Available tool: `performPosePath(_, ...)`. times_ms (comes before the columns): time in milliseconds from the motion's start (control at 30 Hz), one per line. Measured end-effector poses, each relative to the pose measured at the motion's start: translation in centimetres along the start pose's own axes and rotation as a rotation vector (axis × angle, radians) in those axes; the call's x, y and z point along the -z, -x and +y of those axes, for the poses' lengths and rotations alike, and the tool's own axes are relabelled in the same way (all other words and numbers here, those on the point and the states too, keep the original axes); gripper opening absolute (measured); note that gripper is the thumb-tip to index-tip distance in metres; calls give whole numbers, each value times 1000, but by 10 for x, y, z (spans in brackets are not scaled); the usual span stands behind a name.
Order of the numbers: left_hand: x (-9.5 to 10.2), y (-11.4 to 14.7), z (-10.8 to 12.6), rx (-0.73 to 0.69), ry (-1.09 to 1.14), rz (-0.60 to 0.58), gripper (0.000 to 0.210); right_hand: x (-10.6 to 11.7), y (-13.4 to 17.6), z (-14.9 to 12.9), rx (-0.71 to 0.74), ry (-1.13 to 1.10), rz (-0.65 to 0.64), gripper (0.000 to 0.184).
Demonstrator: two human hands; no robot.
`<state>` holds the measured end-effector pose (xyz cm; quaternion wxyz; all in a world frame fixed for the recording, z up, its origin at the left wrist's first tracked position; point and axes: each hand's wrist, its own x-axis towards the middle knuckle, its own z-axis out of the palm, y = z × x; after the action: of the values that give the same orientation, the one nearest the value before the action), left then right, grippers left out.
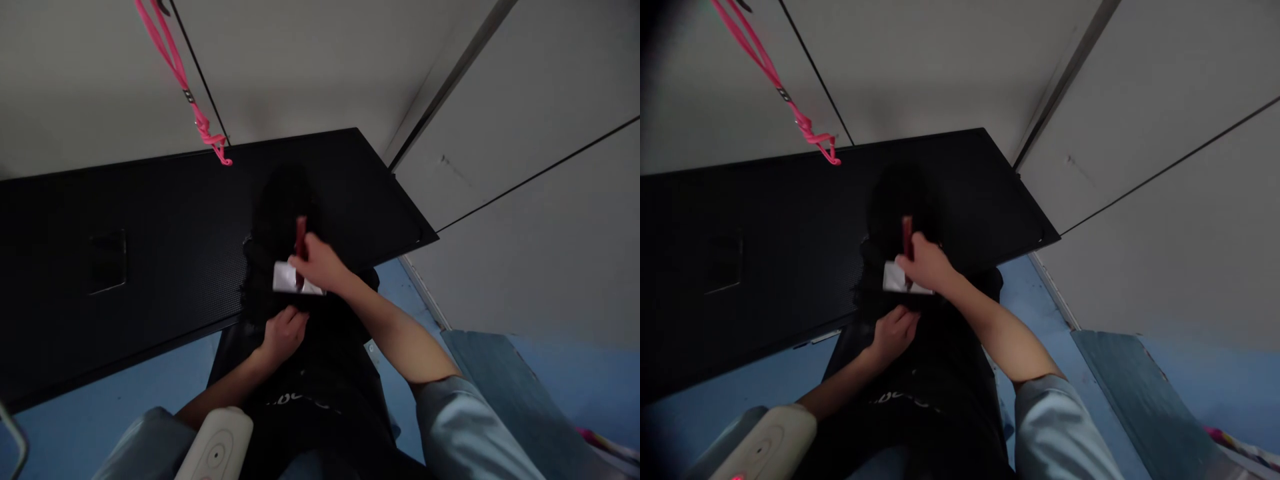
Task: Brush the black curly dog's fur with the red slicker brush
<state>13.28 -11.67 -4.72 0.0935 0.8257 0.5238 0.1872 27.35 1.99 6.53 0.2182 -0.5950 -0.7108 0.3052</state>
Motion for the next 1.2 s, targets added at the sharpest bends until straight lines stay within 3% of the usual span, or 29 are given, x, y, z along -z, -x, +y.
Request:
performPosePath(67,0,-1,0,-6,-6,15,33,2,0,5,-39,9,-37,27)
performPosePath(167,1,-2,1,-11,14,27,30,7,-1,16,-146,13,291,31)
performPosePath(200,1,-3,2,-12,24,24,29,7,-1,20,-129,-23,341,32)
performPosePath(267,3,-3,4,-5,38,8,28,6,0,30,-64,-145,234,30)
performPosePath(333,4,-3,5,-5,60,-17,27,3,2,40,-92,-260,102,27)
performPosePath(367,5,-3,6,-7,70,-29,26,2,4,45,-143,-290,133,27)
performPosePath(467,4,-5,9,-37,80,-70,27,3,10,52,-243,-312,485,30)
performPosePath(500,4,-8,11,-42,72,-82,28,4,12,51,-211,-322,514,31)
performPosePath(633,4,-22,20,-5,41,-139,31,7,15,44,-97,-331,161,27)
performPosePath(667,5,-26,23,6,41,-152,32,9,14,42,-111,-299,169,26)
performPosePath(767,8,-35,30,0,46,-194,33,14,14,37,-125,-231,387,31)
performPosePath(800,8,-37,31,-2,42,-204,32,14,15,36,-82,-236,377,33)
performPosePath(867,8,-39,32,0,31,-216,32,15,15,35,-8,-263,208,32)
performPosePath(933,5,-40,31,-1,35,-215,31,17,13,38,-53,-266,121,27)
performPosePath(1067,2,-40,33,-9,74,-210,30,22,9,45,-216,-314,538,31)
performPosePath(1100,5,-39,35,-20,91,-208,30,20,12,45,-191,-354,543,32)
performPosePath(1200,28,-30,34,-117,196,-187,30,1,34,50,-178,-486,335,31)
